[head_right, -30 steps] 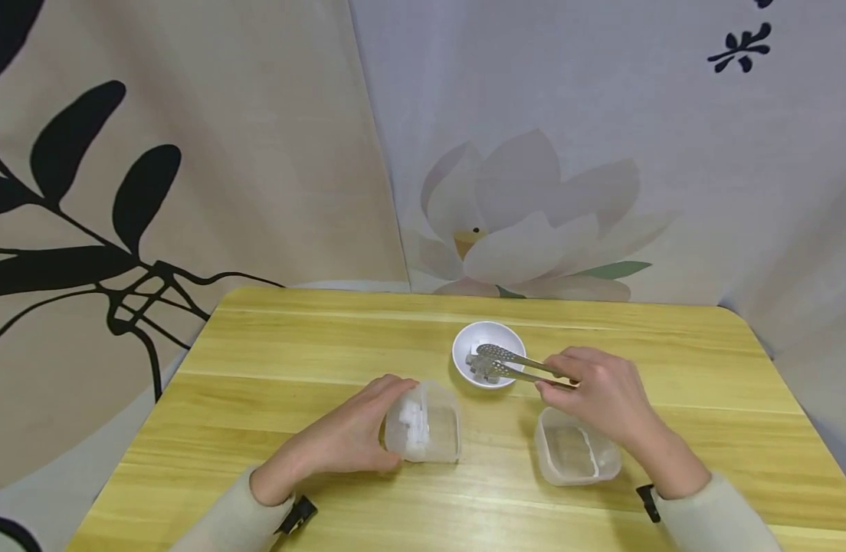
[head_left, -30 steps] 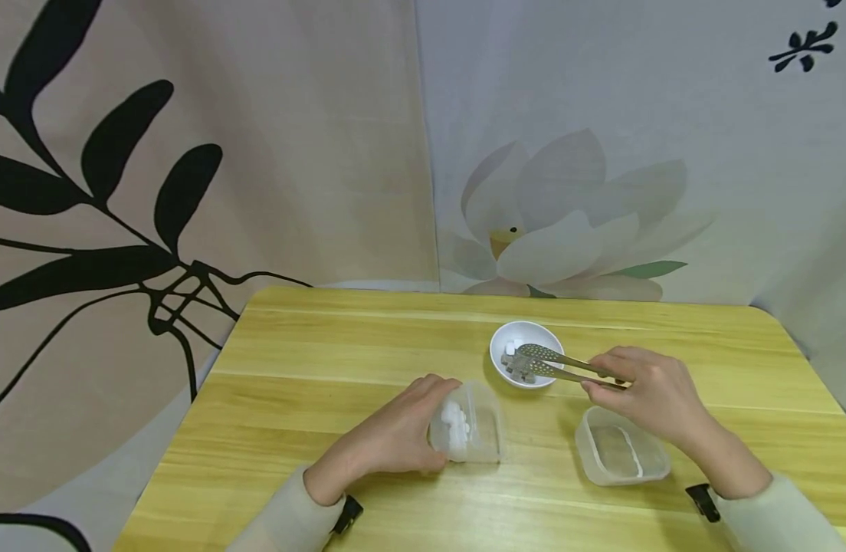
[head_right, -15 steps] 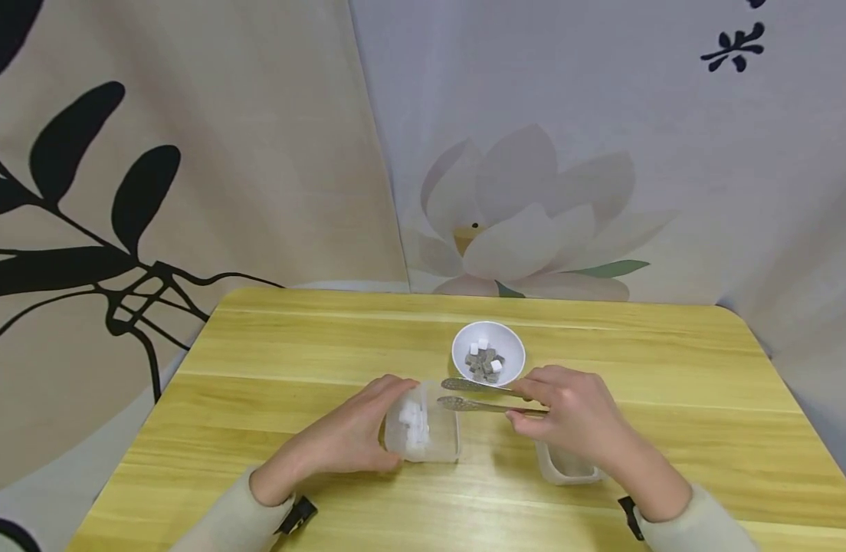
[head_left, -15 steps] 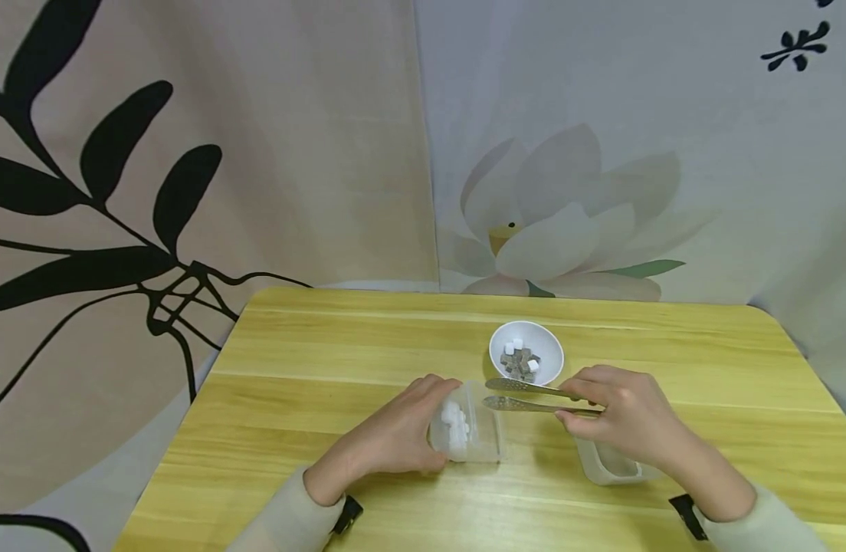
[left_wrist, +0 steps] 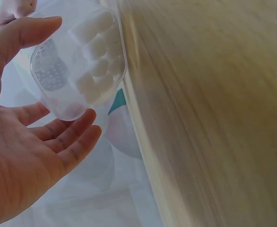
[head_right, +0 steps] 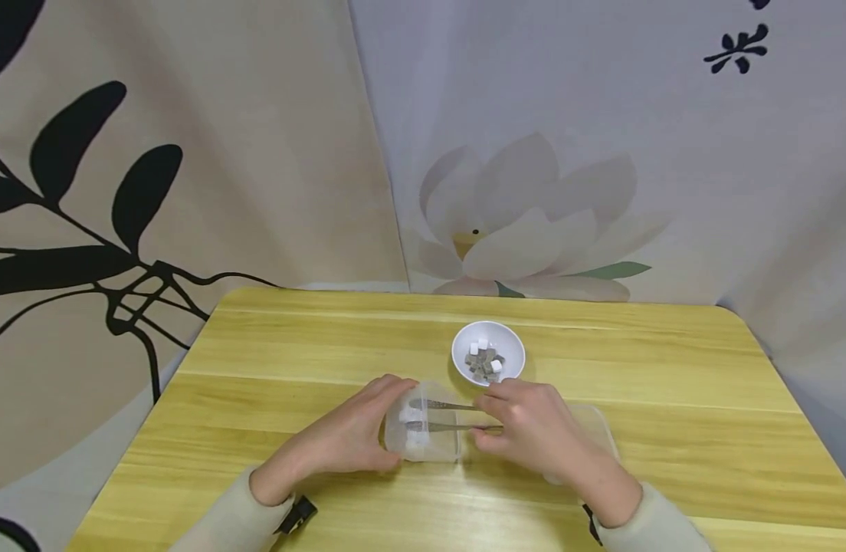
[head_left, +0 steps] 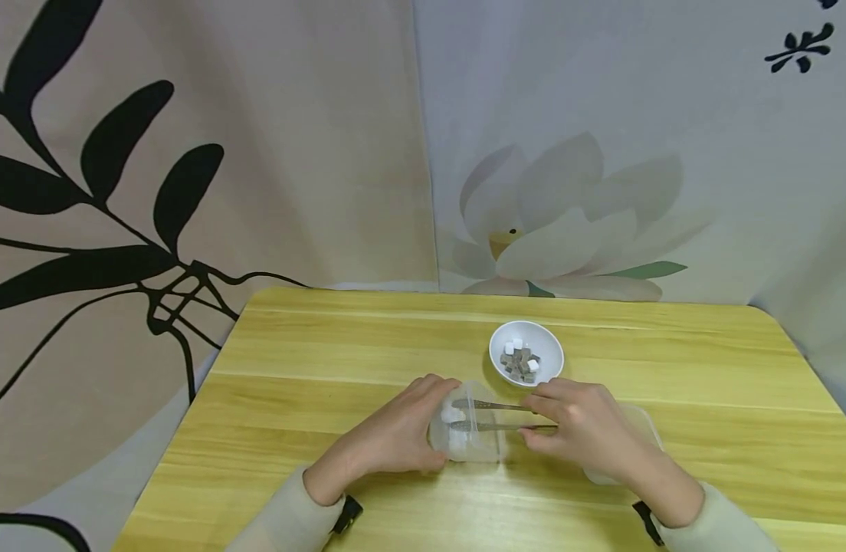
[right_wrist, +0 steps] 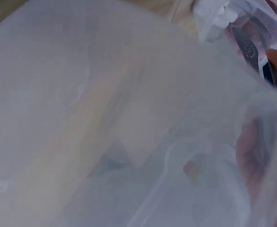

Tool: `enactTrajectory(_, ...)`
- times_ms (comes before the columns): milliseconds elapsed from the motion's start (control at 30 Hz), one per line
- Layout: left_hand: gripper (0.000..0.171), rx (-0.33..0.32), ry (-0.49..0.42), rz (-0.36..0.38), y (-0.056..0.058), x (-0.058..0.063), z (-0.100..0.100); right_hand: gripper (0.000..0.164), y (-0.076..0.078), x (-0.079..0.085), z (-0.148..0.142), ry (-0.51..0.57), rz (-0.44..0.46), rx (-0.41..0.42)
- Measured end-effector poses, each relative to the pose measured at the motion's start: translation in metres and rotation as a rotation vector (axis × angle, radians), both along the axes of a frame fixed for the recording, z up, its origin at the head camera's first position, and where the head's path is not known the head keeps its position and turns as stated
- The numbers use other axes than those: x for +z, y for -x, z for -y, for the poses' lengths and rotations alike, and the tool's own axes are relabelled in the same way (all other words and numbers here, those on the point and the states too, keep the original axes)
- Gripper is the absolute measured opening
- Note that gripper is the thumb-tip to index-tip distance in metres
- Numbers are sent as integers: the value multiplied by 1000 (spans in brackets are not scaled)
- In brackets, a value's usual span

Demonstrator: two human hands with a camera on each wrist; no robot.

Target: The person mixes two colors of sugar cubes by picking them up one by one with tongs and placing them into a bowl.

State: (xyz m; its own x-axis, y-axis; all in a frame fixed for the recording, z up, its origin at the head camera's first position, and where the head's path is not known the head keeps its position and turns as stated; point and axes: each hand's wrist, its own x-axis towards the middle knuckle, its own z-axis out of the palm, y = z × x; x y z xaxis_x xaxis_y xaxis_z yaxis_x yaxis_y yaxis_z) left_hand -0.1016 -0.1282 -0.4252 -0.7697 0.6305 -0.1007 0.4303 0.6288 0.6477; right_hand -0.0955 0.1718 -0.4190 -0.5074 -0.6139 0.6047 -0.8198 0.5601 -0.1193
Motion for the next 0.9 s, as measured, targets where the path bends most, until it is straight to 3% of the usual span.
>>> enactTrajectory(900, 102, -4, -11, 3, -2, -1, 3, 18, -6, -9, 15, -70, -74, 40)
